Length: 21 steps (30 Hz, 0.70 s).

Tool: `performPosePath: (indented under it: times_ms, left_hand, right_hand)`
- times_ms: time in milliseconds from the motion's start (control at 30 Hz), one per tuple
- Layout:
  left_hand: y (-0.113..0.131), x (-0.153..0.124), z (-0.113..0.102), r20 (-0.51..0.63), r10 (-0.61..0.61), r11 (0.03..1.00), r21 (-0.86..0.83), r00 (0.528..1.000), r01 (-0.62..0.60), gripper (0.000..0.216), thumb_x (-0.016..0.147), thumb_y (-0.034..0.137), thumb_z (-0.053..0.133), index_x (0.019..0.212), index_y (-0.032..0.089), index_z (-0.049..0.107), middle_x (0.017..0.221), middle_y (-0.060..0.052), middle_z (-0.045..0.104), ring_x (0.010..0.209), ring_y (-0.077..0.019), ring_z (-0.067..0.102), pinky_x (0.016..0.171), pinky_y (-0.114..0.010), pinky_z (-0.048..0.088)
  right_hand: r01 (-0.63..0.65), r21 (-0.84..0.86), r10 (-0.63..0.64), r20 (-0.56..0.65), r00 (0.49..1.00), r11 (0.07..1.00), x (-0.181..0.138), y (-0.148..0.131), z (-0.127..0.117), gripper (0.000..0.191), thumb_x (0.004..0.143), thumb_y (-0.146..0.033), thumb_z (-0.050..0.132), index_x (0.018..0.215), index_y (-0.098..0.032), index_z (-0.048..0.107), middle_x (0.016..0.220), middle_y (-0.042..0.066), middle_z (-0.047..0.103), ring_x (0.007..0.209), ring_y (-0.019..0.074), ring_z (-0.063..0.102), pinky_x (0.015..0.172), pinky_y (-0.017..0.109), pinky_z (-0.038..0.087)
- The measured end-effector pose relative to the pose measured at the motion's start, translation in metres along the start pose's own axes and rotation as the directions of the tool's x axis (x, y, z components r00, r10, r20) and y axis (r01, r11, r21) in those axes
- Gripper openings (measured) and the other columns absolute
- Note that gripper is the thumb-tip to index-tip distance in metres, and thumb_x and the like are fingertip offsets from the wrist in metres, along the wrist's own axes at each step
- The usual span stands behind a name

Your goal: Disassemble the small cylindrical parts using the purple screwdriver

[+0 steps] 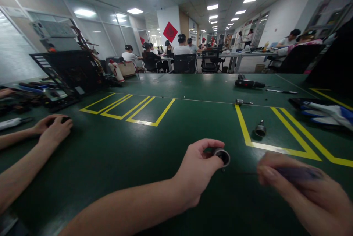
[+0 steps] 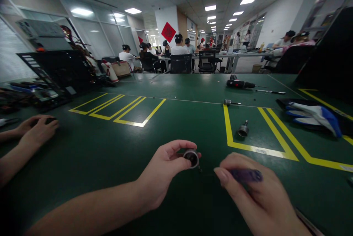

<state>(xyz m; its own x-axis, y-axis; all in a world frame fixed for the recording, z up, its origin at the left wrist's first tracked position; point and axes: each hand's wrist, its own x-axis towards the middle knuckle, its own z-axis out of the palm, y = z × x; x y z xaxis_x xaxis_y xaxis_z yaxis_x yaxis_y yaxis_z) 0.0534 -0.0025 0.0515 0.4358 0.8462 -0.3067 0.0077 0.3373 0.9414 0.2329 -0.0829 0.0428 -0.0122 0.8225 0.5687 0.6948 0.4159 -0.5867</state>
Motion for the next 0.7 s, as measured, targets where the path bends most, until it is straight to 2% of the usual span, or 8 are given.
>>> performPosePath:
  times_ms: [100,233,533,700]
  left_hand:
    - [0.004,0.0,0.003,-0.038,-0.039,0.999,-0.031,0.999,0.038,0.035,0.069,-0.002,0.062,0.1,0.014,0.064,0.091,-0.007,0.067,0.091,-0.0194,0.063,0.088,-0.037,0.047]
    - [0.005,0.0,0.002,-0.018,-0.041,0.997,-0.07,0.999,0.04,0.037,0.067,-0.003,0.061,0.101,0.014,0.064,0.095,-0.007,0.067,0.092,-0.0201,0.062,0.086,-0.037,0.047]
    - [0.011,-0.006,0.004,0.006,-0.058,0.993,-0.1,0.998,0.058,0.038,0.067,-0.002,0.06,0.101,0.013,0.063,0.093,-0.007,0.066,0.093,-0.0198,0.061,0.089,-0.035,0.046]
    - [0.01,-0.004,0.003,0.014,-0.054,0.993,-0.109,0.998,0.055,0.038,0.067,-0.002,0.059,0.101,0.014,0.064,0.099,-0.007,0.065,0.096,-0.0211,0.06,0.09,-0.037,0.046]
  right_hand:
    - [-0.081,0.036,0.078,0.069,0.995,0.996,0.013,0.008,0.015,0.029,0.087,-0.04,0.049,0.067,-0.024,0.062,0.054,-0.001,0.065,0.047,0.0152,0.062,0.041,0.023,0.049]
    - [-0.161,0.021,0.155,0.165,0.974,0.987,0.016,0.024,0.027,0.031,0.087,-0.041,0.047,0.067,-0.023,0.062,0.058,0.0,0.066,0.052,0.0171,0.063,0.047,0.027,0.05]
    - [-0.246,-0.001,0.234,0.308,0.922,0.969,0.009,0.034,0.032,0.03,0.088,-0.039,0.042,0.074,-0.022,0.062,0.065,0.002,0.066,0.06,0.0191,0.063,0.054,0.03,0.048]
    - [-0.32,0.03,0.293,0.329,0.898,0.947,0.01,0.035,0.032,0.032,0.086,-0.043,0.045,0.068,-0.021,0.061,0.06,0.001,0.063,0.057,0.0188,0.061,0.054,0.03,0.045]
